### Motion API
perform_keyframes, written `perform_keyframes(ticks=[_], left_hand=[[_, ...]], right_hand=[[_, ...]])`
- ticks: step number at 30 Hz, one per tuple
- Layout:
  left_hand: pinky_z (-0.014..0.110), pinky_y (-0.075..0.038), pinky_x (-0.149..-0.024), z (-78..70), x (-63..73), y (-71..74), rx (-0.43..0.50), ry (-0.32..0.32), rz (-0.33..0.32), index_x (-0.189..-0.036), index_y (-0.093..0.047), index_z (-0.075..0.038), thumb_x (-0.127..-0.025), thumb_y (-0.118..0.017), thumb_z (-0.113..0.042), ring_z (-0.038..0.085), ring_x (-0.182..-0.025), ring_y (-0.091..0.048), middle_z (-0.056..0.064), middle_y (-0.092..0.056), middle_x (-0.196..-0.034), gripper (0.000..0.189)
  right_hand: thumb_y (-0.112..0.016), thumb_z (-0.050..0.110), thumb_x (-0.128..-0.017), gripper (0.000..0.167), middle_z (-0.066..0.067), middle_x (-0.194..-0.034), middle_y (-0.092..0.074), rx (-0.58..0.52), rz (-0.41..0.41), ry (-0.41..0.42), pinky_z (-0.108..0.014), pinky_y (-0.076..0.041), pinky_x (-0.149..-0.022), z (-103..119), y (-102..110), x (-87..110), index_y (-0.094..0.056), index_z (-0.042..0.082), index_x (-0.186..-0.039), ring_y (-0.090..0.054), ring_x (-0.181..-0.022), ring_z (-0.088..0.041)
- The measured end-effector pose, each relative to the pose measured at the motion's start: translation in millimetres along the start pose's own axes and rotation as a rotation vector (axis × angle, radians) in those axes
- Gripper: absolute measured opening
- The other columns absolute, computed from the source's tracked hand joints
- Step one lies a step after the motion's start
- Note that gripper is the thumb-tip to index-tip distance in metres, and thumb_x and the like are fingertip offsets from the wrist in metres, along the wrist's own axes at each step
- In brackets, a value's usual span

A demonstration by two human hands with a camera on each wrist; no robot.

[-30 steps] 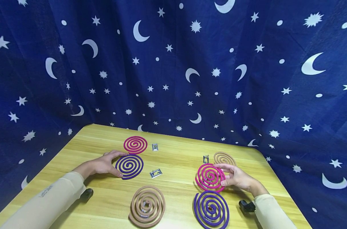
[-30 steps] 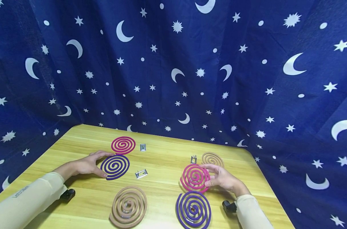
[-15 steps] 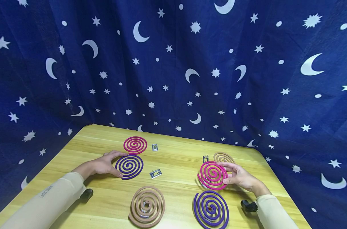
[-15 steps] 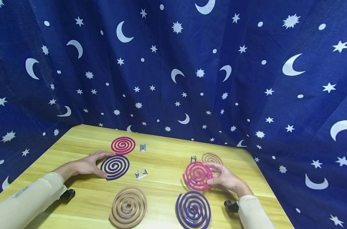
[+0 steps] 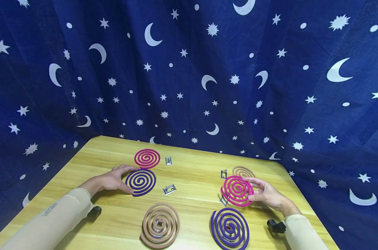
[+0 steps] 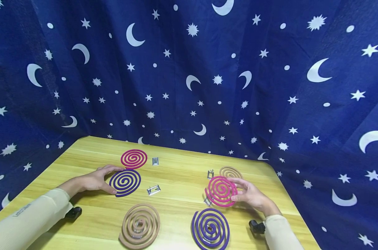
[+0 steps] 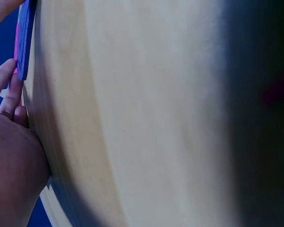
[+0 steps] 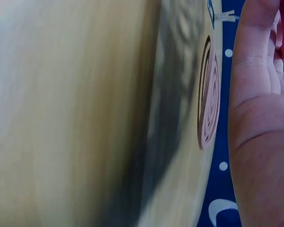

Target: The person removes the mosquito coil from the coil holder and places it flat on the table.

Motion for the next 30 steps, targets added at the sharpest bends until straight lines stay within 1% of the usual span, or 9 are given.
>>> perform_keyframes(ticks=[5, 11, 14, 18, 23, 30], left_hand=[[0.074, -0.023, -0.104, 1.5, -1.0, -0.2, -0.007, -0.004, 0.0, -0.144, -0.054, -0.015, -0.062, -0.096, -0.033, 0.044, -0.131, -0.029, 0.016, -0.042, -0.145, 0.094], [0.074, -0.022, -0.104, 0.2, -1.0, -0.2, -0.002, -0.005, 0.008, -0.145, -0.053, -0.014, -0.062, -0.096, -0.033, 0.044, -0.132, -0.028, 0.017, -0.041, -0.146, 0.095], [0.074, -0.021, -0.105, 0.4, -1.6, -0.5, -0.001, -0.001, 0.007, -0.145, -0.052, -0.013, -0.062, -0.096, -0.033, 0.044, -0.133, -0.027, 0.017, -0.041, -0.146, 0.096], [0.074, -0.02, -0.105, -0.4, -1.8, 0.2, -0.002, 0.003, 0.005, -0.146, -0.052, -0.013, -0.062, -0.096, -0.033, 0.045, -0.133, -0.026, 0.017, -0.04, -0.146, 0.096], [0.074, -0.021, -0.105, -0.6, -1.7, 0.3, 0.001, -0.001, 0.003, -0.146, -0.052, -0.013, -0.062, -0.096, -0.033, 0.045, -0.133, -0.026, 0.018, -0.04, -0.146, 0.096], [0.074, -0.021, -0.105, 0.8, -1.6, 0.1, 0.007, -0.001, -0.004, -0.144, -0.053, -0.014, -0.061, -0.097, -0.032, 0.044, -0.133, -0.027, 0.016, -0.041, -0.146, 0.096]], right_hand=[[-0.057, -0.022, -0.089, 0.065, -0.014, -0.134, -0.057, -0.047, 0.007, 0.016, -0.038, -0.054, -0.09, -2.8, 6.0, 7.6, -0.046, 0.004, -0.147, -0.064, -0.111, -0.024], [-0.052, -0.023, -0.09, 0.067, -0.012, -0.134, -0.057, -0.109, 0.021, 0.012, -0.04, -0.053, -0.093, -6.6, 13.9, 17.4, -0.049, 0.012, -0.147, -0.063, -0.114, -0.024], [-0.052, -0.023, -0.09, 0.067, -0.012, -0.134, -0.058, -0.126, 0.023, 0.007, -0.04, -0.053, -0.093, -8.7, 17.2, 21.2, -0.05, 0.014, -0.147, -0.063, -0.114, -0.024], [-0.051, -0.023, -0.091, 0.066, -0.012, -0.135, -0.058, -0.131, 0.033, 0.008, -0.042, -0.053, -0.093, -10.6, 21.1, 25.8, -0.048, 0.011, -0.148, -0.063, -0.115, -0.025], [-0.049, -0.023, -0.092, 0.065, -0.011, -0.134, -0.059, -0.127, 0.029, -0.012, -0.043, -0.053, -0.092, -11.9, 24.0, 31.6, -0.047, 0.009, -0.148, -0.064, -0.113, -0.025], [-0.049, -0.021, -0.093, 0.065, -0.013, -0.134, -0.058, -0.132, 0.028, -0.037, -0.043, -0.052, -0.093, -11.7, 25.6, 37.4, -0.052, 0.016, -0.146, -0.063, -0.114, -0.024]])
Point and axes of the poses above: each hand's wrist, its own x-axis away from the middle knuckle, its own y-axis out of the back of the hand, z = x × y, the point moved 3 cm from there along -x, towards the middle knuckle
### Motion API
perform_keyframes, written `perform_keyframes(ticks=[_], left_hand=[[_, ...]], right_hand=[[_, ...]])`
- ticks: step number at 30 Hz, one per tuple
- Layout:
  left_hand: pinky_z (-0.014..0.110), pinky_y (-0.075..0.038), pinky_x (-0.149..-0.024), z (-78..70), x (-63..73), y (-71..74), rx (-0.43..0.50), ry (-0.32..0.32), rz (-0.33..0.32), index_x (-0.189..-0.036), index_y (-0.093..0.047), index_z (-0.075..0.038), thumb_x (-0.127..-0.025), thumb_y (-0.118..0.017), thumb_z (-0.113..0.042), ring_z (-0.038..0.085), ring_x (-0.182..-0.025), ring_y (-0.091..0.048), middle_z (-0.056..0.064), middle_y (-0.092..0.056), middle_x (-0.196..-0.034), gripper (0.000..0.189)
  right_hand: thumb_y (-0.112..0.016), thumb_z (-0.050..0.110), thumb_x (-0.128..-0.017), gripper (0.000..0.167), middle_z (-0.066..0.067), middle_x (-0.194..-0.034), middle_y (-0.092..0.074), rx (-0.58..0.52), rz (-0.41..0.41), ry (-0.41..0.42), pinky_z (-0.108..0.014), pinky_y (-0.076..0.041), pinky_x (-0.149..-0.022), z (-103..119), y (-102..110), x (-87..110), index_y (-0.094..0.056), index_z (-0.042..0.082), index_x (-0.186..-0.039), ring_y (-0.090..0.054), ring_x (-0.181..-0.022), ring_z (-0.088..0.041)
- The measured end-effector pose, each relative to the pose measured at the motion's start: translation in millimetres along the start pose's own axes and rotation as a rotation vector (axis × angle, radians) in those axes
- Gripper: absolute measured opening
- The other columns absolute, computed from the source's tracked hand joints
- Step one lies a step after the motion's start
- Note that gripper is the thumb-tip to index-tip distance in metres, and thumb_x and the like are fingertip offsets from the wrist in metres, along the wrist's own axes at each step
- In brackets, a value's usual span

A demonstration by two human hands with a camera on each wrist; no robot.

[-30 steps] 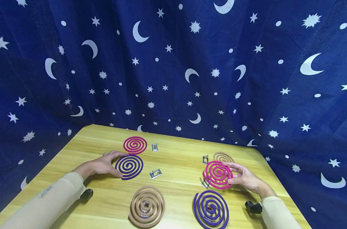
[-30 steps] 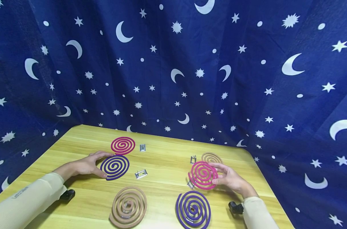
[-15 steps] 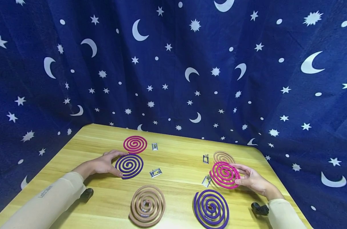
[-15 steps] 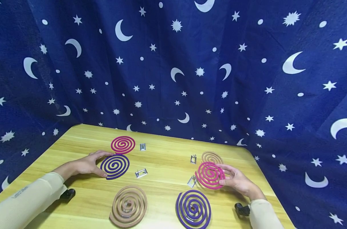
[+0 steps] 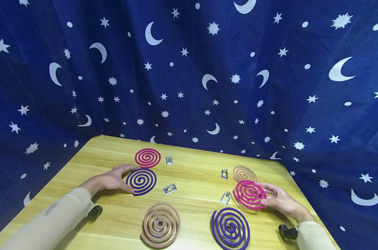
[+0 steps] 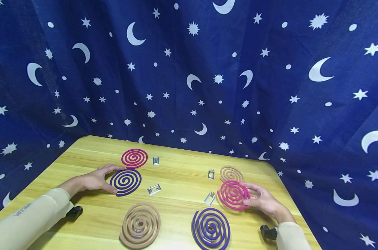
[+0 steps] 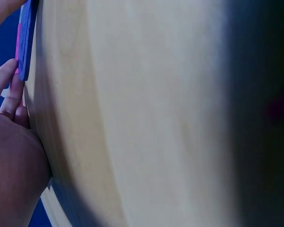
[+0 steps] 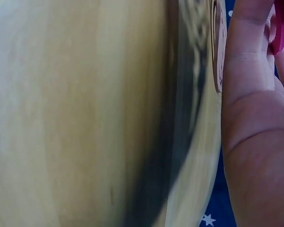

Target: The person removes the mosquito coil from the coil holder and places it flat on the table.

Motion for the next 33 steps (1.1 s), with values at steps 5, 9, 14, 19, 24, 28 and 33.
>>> perform_keyframes(ticks=[5, 9, 14, 19, 24, 28, 33], left_hand=[[0.074, -0.021, -0.105, -0.6, 0.6, -0.1, 0.0, 0.003, 0.0, -0.145, -0.053, -0.014, -0.061, -0.097, -0.032, 0.044, -0.133, -0.027, 0.016, -0.041, -0.146, 0.096], [0.074, -0.021, -0.105, 0.2, 0.6, -0.4, 0.0, 0.007, 0.004, -0.145, -0.053, -0.015, -0.062, -0.096, -0.032, 0.044, -0.133, -0.026, 0.016, -0.04, -0.147, 0.096], [0.075, -0.019, -0.105, -0.5, 0.4, -0.2, 0.002, 0.01, 0.005, -0.146, -0.052, -0.013, -0.062, -0.096, -0.033, 0.045, -0.135, -0.025, 0.016, -0.04, -0.147, 0.096], [0.075, -0.02, -0.105, -1.8, 0.6, 0.4, -0.001, 0.012, 0.004, -0.145, -0.052, -0.013, -0.062, -0.096, -0.033, 0.045, -0.134, -0.025, 0.016, -0.04, -0.147, 0.097], [0.074, -0.021, -0.105, -1.7, 1.0, 0.5, -0.004, 0.013, 0.005, -0.146, -0.052, -0.014, -0.062, -0.096, -0.033, 0.044, -0.134, -0.025, 0.016, -0.04, -0.146, 0.097], [0.074, -0.02, -0.105, -2.9, 1.7, 0.4, 0.001, 0.014, 0.006, -0.146, -0.052, -0.014, -0.062, -0.096, -0.032, 0.044, -0.134, -0.025, 0.015, -0.04, -0.146, 0.096], [0.075, -0.019, -0.106, -5.5, 3.0, 0.3, 0.007, 0.014, 0.007, -0.146, -0.052, -0.013, -0.063, -0.096, -0.031, 0.045, -0.135, -0.024, 0.016, -0.04, -0.147, 0.096]], right_hand=[[-0.05, -0.021, -0.093, 0.063, -0.012, -0.132, -0.059, 0.008, -0.01, -0.022, -0.042, -0.052, -0.094, -0.8, 0.4, 2.3, -0.053, 0.017, -0.144, -0.062, -0.116, -0.024], [-0.049, -0.021, -0.093, 0.062, -0.013, -0.132, -0.059, -0.001, 0.004, -0.023, -0.043, -0.053, -0.093, -1.9, -1.0, 2.9, -0.053, 0.015, -0.144, -0.063, -0.114, -0.025], [-0.052, -0.019, -0.093, 0.06, -0.012, -0.131, -0.061, 0.01, -0.018, -0.046, -0.042, -0.055, -0.091, -5.5, 1.9, 6.7, -0.054, 0.014, -0.143, -0.064, -0.112, -0.025], [-0.059, -0.015, -0.092, 0.056, -0.011, -0.127, -0.063, 0.08, -0.061, -0.1, -0.04, -0.056, -0.087, -5.0, 3.0, 11.9, -0.054, 0.007, -0.143, -0.066, -0.106, -0.024], [-0.065, -0.01, -0.09, 0.054, -0.01, -0.125, -0.064, 0.168, -0.106, -0.183, -0.038, -0.058, -0.082, -5.1, 4.5, 16.0, -0.053, -0.001, -0.142, -0.067, -0.102, -0.023], [-0.07, -0.006, -0.09, 0.056, -0.012, -0.126, -0.063, 0.259, -0.141, -0.22, -0.038, -0.058, -0.081, -4.4, 3.7, 16.4, -0.049, -0.008, -0.141, -0.066, -0.1, -0.022], [-0.078, -0.001, -0.085, 0.068, -0.019, -0.131, -0.057, 0.4, -0.181, -0.222, -0.033, -0.057, -0.082, -0.9, -0.4, 12.7, -0.043, -0.016, -0.14, -0.064, -0.101, -0.019]])
Point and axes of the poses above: each hand's wrist, its own x-axis away from the middle knuckle, its own y-axis out of the back of the hand, z = x × y, the point moved 3 cm from there along -x, towards the middle knuckle
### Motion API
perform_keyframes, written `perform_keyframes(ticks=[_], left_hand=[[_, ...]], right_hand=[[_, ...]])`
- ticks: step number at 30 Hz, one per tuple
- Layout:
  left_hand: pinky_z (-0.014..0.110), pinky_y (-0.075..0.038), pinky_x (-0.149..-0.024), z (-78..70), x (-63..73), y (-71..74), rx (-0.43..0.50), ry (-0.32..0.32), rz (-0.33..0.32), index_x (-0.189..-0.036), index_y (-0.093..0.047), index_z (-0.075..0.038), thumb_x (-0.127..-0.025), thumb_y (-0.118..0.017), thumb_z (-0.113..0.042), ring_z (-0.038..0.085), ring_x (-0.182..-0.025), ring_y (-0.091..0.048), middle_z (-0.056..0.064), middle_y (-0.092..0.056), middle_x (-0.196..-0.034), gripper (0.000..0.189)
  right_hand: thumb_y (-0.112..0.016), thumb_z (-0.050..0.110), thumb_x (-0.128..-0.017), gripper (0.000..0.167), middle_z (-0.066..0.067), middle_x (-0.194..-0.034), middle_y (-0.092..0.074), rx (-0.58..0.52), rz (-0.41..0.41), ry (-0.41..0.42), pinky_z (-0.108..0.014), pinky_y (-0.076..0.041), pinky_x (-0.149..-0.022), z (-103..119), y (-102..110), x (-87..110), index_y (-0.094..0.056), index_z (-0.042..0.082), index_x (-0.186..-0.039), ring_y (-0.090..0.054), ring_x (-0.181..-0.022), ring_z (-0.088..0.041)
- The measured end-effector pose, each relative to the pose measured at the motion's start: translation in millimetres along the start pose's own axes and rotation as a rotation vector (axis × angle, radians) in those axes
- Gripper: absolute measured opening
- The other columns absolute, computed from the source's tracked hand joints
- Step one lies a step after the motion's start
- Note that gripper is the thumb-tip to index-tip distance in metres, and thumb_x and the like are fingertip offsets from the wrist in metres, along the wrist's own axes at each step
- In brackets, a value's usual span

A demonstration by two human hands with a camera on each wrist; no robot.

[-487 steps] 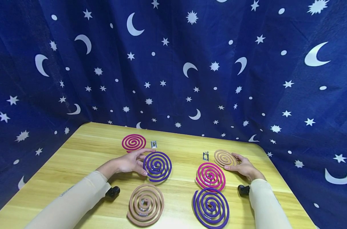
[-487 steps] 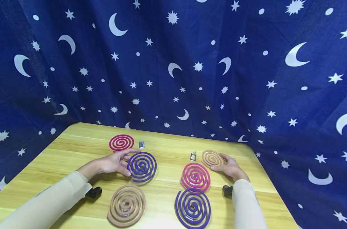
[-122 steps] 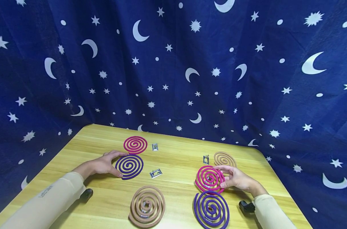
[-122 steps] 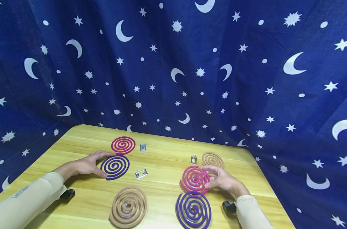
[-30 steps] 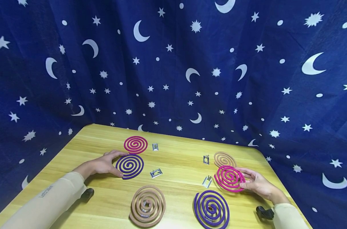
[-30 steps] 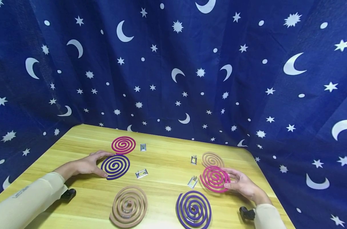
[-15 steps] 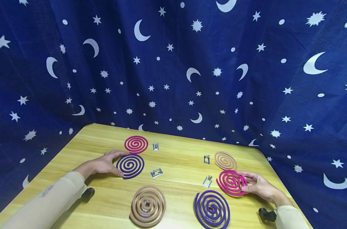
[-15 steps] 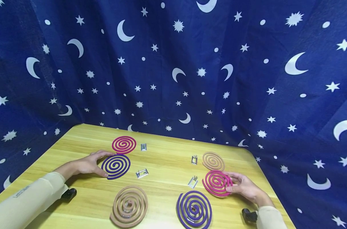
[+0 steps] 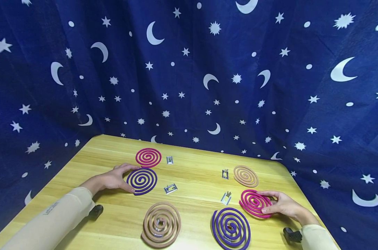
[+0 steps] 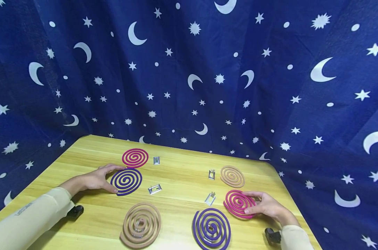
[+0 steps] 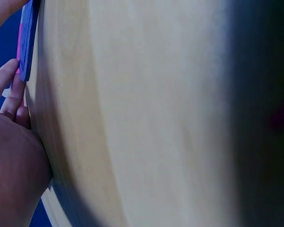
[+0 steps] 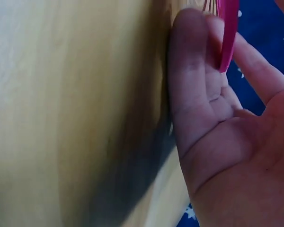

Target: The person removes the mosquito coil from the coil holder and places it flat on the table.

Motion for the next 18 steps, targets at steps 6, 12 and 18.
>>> perform_keyframes(ticks=[6, 12, 18], left_hand=[[0.075, -0.02, -0.105, 0.3, -0.4, 0.1, -0.004, 0.004, -0.005, -0.146, -0.052, -0.013, -0.062, -0.096, -0.03, 0.045, -0.135, -0.025, 0.016, -0.041, -0.146, 0.096], [0.074, -0.021, -0.105, 3.6, -1.8, -0.2, -0.009, 0.0, -0.008, -0.145, -0.053, -0.014, -0.062, -0.097, -0.031, 0.044, -0.134, -0.026, 0.015, -0.042, -0.145, 0.096], [0.075, -0.021, -0.105, 5.1, -2.2, -0.2, -0.009, 0.003, -0.009, -0.145, -0.053, -0.016, -0.061, -0.097, -0.033, 0.044, -0.134, -0.027, 0.016, -0.041, -0.146, 0.096]], right_hand=[[-0.082, -0.008, -0.077, 0.086, -0.029, -0.13, -0.052, -0.005, 0.048, 0.056, -0.039, -0.058, -0.081, 5.4, -5.7, -3.5, -0.028, -0.024, -0.141, -0.068, -0.099, -0.028], [-0.085, -0.008, -0.072, 0.092, -0.039, -0.132, -0.04, 0.042, 0.012, 0.077, -0.039, -0.059, -0.077, 12.0, -8.6, -5.3, -0.026, -0.023, -0.142, -0.067, -0.094, -0.033], [-0.091, 0.005, -0.07, 0.091, -0.031, -0.126, -0.052, 0.311, -0.11, 0.098, -0.029, -0.052, -0.076, 20.6, -6.4, -5.5, -0.039, -0.016, -0.141, -0.057, -0.093, -0.026]])
Point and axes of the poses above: each hand's wrist, its own x-axis away from the middle knuckle, its own y-axis out of the back of the hand, z = x × y, the point moved 3 cm from there along -x, towards the middle knuckle
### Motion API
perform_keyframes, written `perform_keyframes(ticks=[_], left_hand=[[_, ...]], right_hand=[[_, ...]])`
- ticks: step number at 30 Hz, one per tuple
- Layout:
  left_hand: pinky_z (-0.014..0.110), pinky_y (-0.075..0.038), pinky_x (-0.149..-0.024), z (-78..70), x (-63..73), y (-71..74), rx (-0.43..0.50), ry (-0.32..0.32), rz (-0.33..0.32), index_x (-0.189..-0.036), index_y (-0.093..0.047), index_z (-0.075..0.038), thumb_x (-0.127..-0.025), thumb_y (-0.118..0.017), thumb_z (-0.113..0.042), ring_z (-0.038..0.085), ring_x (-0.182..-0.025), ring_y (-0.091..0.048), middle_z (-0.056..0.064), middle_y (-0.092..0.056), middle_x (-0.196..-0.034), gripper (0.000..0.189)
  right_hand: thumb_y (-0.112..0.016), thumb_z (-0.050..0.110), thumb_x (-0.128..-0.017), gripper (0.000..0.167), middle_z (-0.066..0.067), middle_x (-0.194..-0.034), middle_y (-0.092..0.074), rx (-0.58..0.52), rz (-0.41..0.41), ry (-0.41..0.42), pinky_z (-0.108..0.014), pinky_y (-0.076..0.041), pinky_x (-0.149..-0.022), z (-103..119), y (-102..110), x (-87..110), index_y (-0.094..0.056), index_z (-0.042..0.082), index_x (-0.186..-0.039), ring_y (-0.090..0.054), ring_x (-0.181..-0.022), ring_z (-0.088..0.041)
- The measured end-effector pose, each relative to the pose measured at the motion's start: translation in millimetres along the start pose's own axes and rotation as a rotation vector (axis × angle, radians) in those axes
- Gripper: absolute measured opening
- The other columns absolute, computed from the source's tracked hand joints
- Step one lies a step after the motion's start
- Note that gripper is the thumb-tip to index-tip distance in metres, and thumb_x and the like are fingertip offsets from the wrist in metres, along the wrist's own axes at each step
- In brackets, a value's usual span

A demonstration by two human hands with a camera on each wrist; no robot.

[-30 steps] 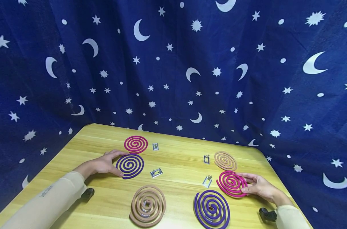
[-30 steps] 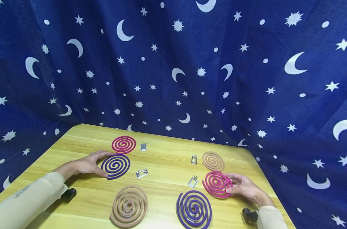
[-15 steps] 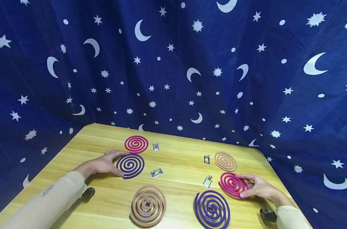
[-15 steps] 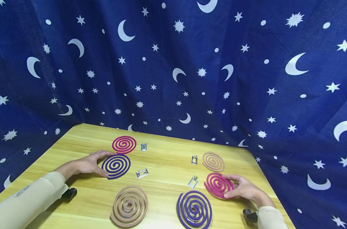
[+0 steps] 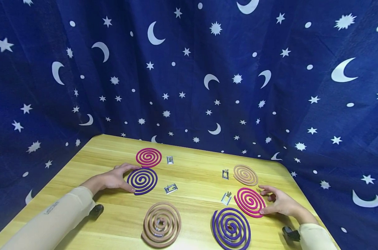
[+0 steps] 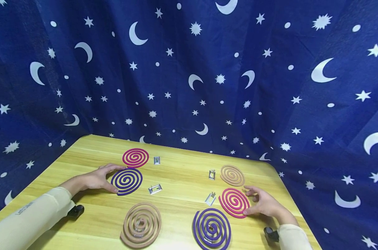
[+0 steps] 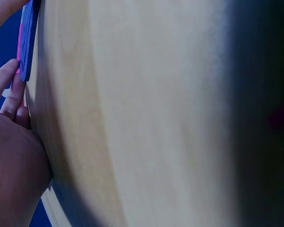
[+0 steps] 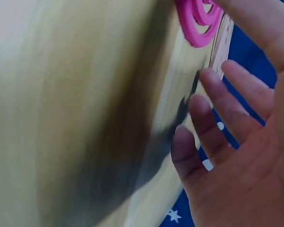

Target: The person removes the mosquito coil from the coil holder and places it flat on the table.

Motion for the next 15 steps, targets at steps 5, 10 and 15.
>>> perform_keyframes(ticks=[5, 10, 15], left_hand=[[0.074, -0.022, -0.105, 0.3, -0.8, 0.0, -0.004, 0.003, 0.0, -0.145, -0.053, -0.017, -0.061, -0.097, -0.034, 0.044, -0.134, -0.027, 0.017, -0.039, -0.148, 0.096], [0.074, -0.022, -0.105, 0.2, -1.1, 0.3, -0.004, -0.002, 0.0, -0.145, -0.053, -0.016, -0.061, -0.097, -0.034, 0.044, -0.134, -0.026, 0.017, -0.039, -0.148, 0.096], [0.074, -0.022, -0.104, 0.2, -0.3, 0.3, -0.011, 0.0, -0.001, -0.145, -0.053, -0.016, -0.061, -0.097, -0.035, 0.045, -0.134, -0.027, 0.018, -0.039, -0.148, 0.096]], right_hand=[[-0.091, 0.013, -0.072, 0.077, -0.02, -0.12, -0.062, 0.136, -0.044, 0.011, -0.027, -0.048, -0.081, -1.6, 1.2, 0.7, -0.053, -0.012, -0.134, -0.054, -0.095, -0.019], [-0.088, 0.011, -0.076, 0.066, -0.023, -0.119, -0.063, 0.136, -0.068, 0.034, -0.027, -0.049, -0.08, -4.0, 1.5, 2.2, -0.057, -0.012, -0.13, -0.056, -0.094, -0.016], [-0.084, 0.009, -0.081, 0.061, -0.02, -0.118, -0.062, 0.111, -0.087, -0.007, -0.026, -0.047, -0.073, -4.1, 2.0, 4.0, -0.056, -0.012, -0.131, -0.053, -0.088, -0.017]])
Point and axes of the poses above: each hand's wrist, its own x-axis away from the middle knuckle, its own y-axis out of the back of the hand, z = x × y, the point moved 3 cm from there along -x, towards the middle knuckle
